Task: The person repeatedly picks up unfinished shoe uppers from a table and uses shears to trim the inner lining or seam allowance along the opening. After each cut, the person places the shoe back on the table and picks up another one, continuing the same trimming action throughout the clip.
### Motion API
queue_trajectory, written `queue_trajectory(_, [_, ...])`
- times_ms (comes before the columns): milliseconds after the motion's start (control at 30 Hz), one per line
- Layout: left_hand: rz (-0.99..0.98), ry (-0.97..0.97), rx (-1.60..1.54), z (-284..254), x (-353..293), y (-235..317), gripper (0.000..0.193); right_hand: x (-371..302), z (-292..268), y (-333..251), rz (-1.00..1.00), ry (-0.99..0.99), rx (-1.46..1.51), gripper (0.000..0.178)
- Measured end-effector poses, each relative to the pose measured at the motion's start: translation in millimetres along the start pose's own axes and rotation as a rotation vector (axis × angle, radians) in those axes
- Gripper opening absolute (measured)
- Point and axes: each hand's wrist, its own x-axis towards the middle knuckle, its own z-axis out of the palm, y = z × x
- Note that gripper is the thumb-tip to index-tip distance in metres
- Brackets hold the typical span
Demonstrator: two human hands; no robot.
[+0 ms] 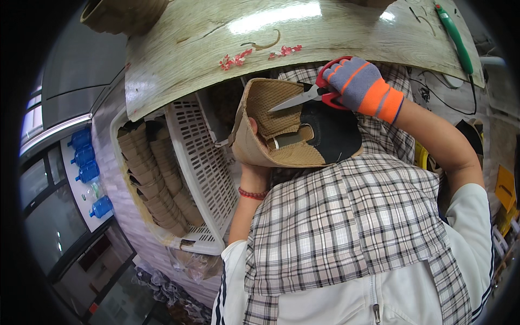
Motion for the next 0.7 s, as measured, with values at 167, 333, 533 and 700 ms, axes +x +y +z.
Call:
queue_trajectory(167, [-0.060, 0.039, 0.001, -9, 0, -3, 0.050, 10, 12, -3, -0.145, 0.130, 0.037, 0.038])
queue_trajectory(333, [-0.070, 0.057, -0.009, -10, -2, -4, 0.050, 7, 2, -3, 0.004, -0.004, 0.000, 0.034])
queue_trajectory(533, [-0.021, -0.026, -0.033, -3, -3, 2, 0.053, 8, -1, -3, -0.147, 0.167, 0.054, 0.028])
queue_trajectory(700, [0.056, 0.032, -0.056, 3, 9, 17, 0.053, 2, -12, -5, 0.102, 0.060, 0.125, 0.025])
